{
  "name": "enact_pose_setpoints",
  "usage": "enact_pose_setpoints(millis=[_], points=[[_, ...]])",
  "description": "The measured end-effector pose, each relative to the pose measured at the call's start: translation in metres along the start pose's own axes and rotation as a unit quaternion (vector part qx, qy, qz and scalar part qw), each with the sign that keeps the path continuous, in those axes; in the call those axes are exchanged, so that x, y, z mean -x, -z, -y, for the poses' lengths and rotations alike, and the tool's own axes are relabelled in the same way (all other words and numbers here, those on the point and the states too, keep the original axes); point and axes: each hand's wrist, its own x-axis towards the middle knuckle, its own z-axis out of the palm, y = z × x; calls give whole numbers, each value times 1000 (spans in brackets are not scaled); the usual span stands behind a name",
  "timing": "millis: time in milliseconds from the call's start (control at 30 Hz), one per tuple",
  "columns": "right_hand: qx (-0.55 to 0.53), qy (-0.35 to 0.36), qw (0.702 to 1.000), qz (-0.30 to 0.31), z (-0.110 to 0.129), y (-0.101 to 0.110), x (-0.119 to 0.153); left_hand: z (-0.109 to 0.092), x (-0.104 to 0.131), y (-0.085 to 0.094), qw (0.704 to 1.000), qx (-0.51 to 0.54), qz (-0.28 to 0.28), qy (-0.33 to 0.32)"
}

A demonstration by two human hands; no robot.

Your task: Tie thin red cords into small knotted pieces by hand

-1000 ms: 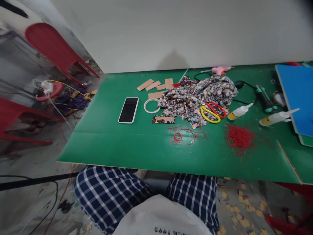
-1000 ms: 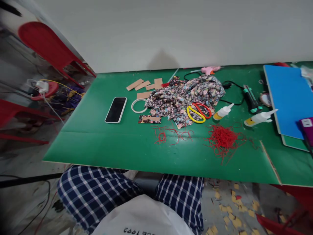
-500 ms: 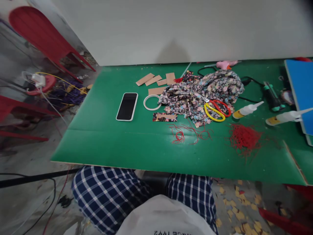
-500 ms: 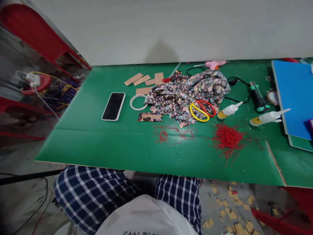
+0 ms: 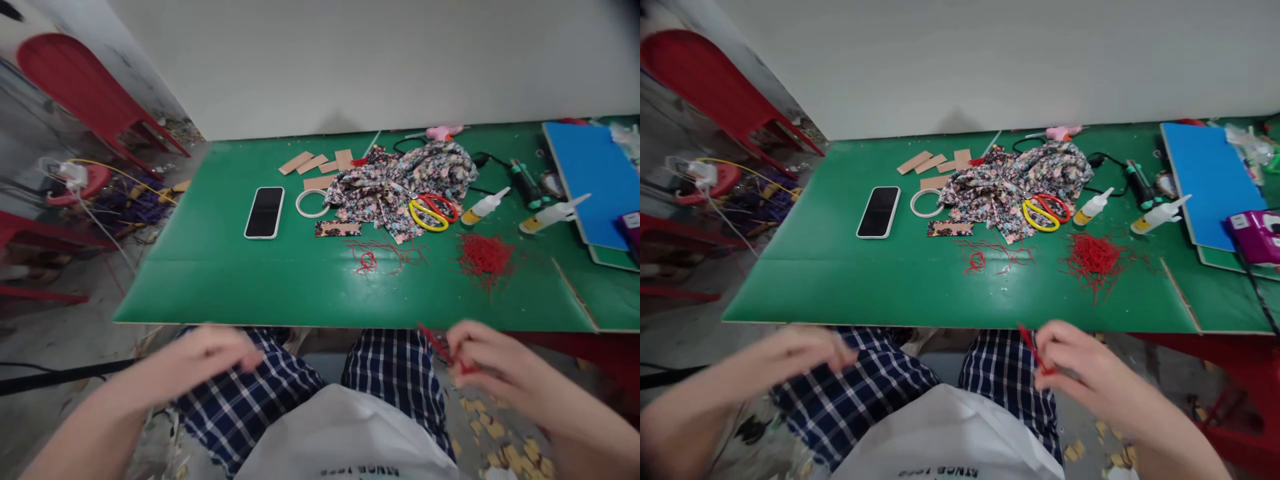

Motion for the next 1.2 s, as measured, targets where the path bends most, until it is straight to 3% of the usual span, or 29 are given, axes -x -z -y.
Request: enact_pose_setpoints(millis=[67,100,133,233,300,433,567,700,867,1200], points=[[-3,146,989,-33,34,20,-54,-17,-47,-23,994,20,76,-81],[-12,198,977,-76,48,25,-81,-27,-69,-40,986,53,91,-132],[-19,244,962,-118,59,28,-108,-35,-89,-60,973,119,67,-188],[-25,271,941,-203,66,23,-175,-44,-130,-114,951,228,49,-205],[-32,249,941,-228,58,14,-203,-36,-143,-131,941,290,53,-164],[-54,201,951,-227,42,-6,-221,-13,-144,-122,946,305,87,-63],[-144,177,944,-238,44,-19,-223,-8,-137,-104,957,279,76,-2],[-158,164,949,-219,47,-24,-225,-4,-134,-97,967,247,52,41],[-164,145,957,-190,45,-27,-225,5,-134,-95,972,222,58,43],[-178,129,954,-204,41,-27,-224,12,-135,-98,975,207,85,6]])
